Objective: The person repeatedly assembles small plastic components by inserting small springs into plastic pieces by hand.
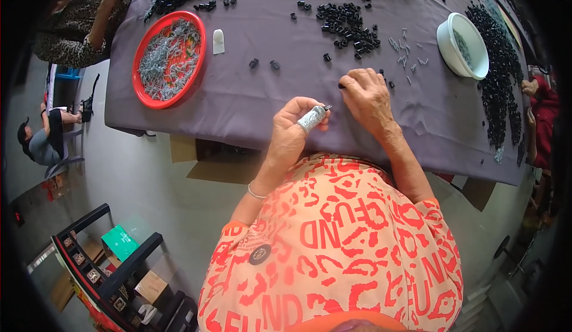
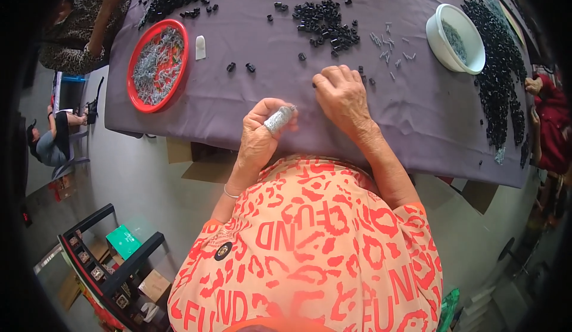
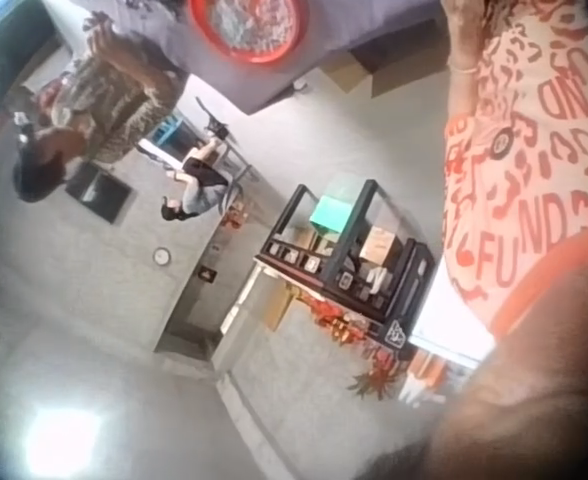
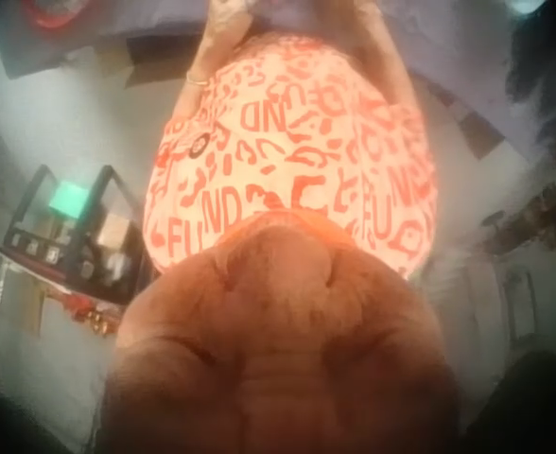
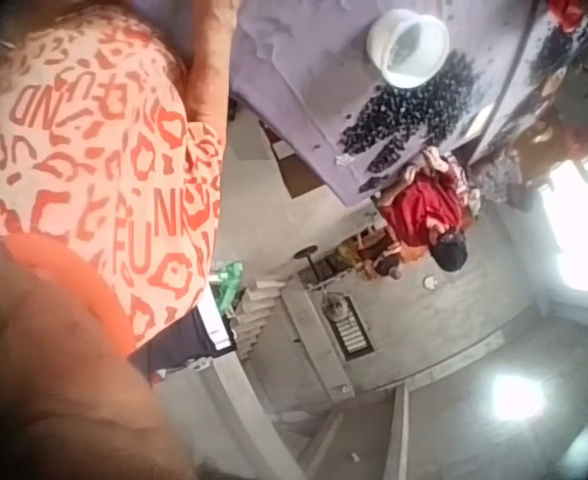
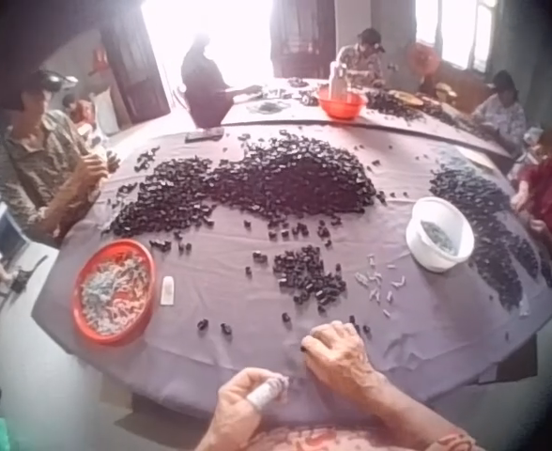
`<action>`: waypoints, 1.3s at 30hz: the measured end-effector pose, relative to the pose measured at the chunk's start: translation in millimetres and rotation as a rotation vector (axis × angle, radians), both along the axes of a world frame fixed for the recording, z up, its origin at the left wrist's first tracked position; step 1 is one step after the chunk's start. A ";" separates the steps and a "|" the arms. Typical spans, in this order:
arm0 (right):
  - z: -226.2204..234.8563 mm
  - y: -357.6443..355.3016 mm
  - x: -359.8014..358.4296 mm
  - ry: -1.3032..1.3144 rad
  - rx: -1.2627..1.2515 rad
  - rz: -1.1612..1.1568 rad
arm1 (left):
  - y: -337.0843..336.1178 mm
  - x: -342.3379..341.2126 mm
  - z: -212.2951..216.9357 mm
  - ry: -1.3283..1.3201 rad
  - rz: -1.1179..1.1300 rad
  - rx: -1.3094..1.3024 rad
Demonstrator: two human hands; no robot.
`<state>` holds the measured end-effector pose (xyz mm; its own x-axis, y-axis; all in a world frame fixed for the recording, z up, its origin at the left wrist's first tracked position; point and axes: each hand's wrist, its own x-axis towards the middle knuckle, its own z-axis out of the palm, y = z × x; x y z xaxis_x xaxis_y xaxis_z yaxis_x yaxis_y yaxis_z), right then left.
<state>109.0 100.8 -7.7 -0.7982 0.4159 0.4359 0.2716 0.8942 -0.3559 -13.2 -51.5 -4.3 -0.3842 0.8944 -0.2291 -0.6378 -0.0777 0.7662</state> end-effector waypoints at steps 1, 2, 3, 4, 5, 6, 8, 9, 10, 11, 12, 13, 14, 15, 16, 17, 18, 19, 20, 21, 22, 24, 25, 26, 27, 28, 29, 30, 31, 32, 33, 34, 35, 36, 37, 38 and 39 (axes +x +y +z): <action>2.7 0.4 1.4 0.061 -0.057 0.012 | -0.9 -1.0 0.0 -0.003 0.000 0.004; 6.2 -1.2 4.4 0.059 -0.054 0.016 | -1.6 -1.6 1.2 -0.005 0.003 0.008; 10.6 -4.0 8.4 0.109 -0.389 -0.004 | -1.8 -2.2 4.1 0.023 -0.001 0.006; 14.7 -6.3 11.2 0.159 -0.725 -0.027 | -1.5 -2.8 7.6 0.052 -0.007 0.003; 18.1 -6.8 13.3 0.221 -0.799 0.016 | 0.0 -3.1 11.8 0.051 -0.010 0.005; 19.1 -8.6 15.8 0.222 -0.797 0.012 | 1.7 -3.3 16.7 0.079 -0.013 0.014; 21.4 -12.9 20.2 0.345 -1.086 0.046 | 5.6 -2.5 25.7 0.110 -0.022 0.023; 23.8 -15.6 21.5 0.349 -1.084 0.043 | 7.5 -1.8 29.9 0.148 -0.021 0.026; 27.0 -18.6 22.4 0.419 -1.214 0.070 | 9.0 -0.9 33.1 0.187 -0.021 0.029; 29.4 -20.4 23.5 0.491 -1.343 0.099 | 9.9 -0.8 35.4 0.190 -0.026 0.029; 31.2 -21.0 25.4 0.497 -1.343 0.097 | 10.4 -1.0 37.4 0.224 -0.034 0.036; 32.8 -21.4 27.2 0.475 -1.315 0.105 | 10.8 -0.8 38.5 0.257 -0.041 0.043; 33.2 -21.9 28.6 0.452 -1.288 0.115 | 10.9 -0.2 38.5 0.262 -0.044 0.041; 31.8 -22.2 29.5 0.457 -1.289 0.116 | 10.9 0.3 37.8 0.264 -0.047 0.036; 29.4 -22.6 30.3 0.485 -1.237 0.122 | 10.9 1.0 37.7 0.267 -0.050 0.031; 27.7 -22.6 31.3 0.513 -1.184 0.124 | 11.3 2.1 38.5 0.270 -0.055 0.030; 29.9 -21.7 32.2 0.519 -1.185 0.122 | 11.5 3.7 40.0 0.259 -0.056 0.006; 35.3 -19.9 33.1 0.415 -0.789 0.066 | 11.7 5.3 41.5 0.248 -0.057 -0.017; 40.6 -18.3 34.1 0.304 -0.395 0.011 | 11.7 6.7 43.0 0.250 -0.060 -0.019; 45.2 -18.6 34.8 0.308 -0.396 0.009 | 11.9 8.1 44.5 0.294 -0.055 -0.028; 49.8 -20.6 35.2 0.334 -0.496 0.002 | 12.1 9.4 45.8 0.338 -0.050 -0.037; 54.1 -25.7 36.1 0.364 -0.599 -0.001 | 11.5 12.4 48.1 0.356 -0.041 -0.040; 55.0 -28.1 36.7 0.468 -0.872 0.021 | 11.0 13.5 49.2 0.370 -0.031 -0.041; 56.7 -29.9 38.0 0.569 -1.144 0.039 | 11.2 14.3 50.4 0.370 -0.036 -0.041; 59.3 -31.8 39.5 0.571 -1.143 0.035 | 11.1 15.0 51.5 0.431 -0.030 -0.046; 62.1 -33.7 40.9 0.597 -1.244 0.019 | 11.1 15.6 52.6 0.493 -0.023 -0.051; 63.0 -35.1 41.4 0.622 -1.348 0.007 | 10.7 16.9 53.8 0.494 -0.024 -0.053; 62.1 -35.4 40.0 0.623 -1.350 0.008 | 10.5 18.3 55.0 0.595 0.010 -0.034; 60.8 -35.3 37.9 0.612 -1.139 0.055 | 10.1 19.3 55.4 0.696 0.045 -0.014; 59.6 -35.1 36.8 0.597 -0.927 0.098 | 10.2 18.8 54.8 0.697 0.045 -0.015; 57.8 -36.2 37.6 0.597 -0.929 0.098 | 10.3 17.7 53.7 0.823 0.052 0.025; 55.6 -38.1 39.0 0.609 -1.048 0.089 | 10.1 17.0 53.1 0.948 0.060 0.067; 54.5 -40.0 39.9 0.620 -1.168 0.078 | 9.9 16.7 54.0 0.948 0.058 0.065; 54.6 -41.2 40.1 0.620 -1.171 0.077 | 10.0 16.5 55.9 0.981 0.055 0.067; 55.0 -42.3 40.1 0.603 -1.173 0.059 | 10.0 16.3 57.1 1.014 0.051 0.069; 55.6 -42.6 40.2 0.586 -1.177 0.041 | 10.1 16.2 57.7 1.014 0.050 0.066; 55.9 -42.7 40.3 0.586 -1.180 0.041 | 10.3 16.0 58.1 1.063 0.054 0.075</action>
<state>149.3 58.0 48.2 -0.6373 0.7622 0.1136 -0.2086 -0.0288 -0.9776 2.9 -41.2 53.7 -0.3942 0.8679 0.3023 0.3612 -0.1561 0.9193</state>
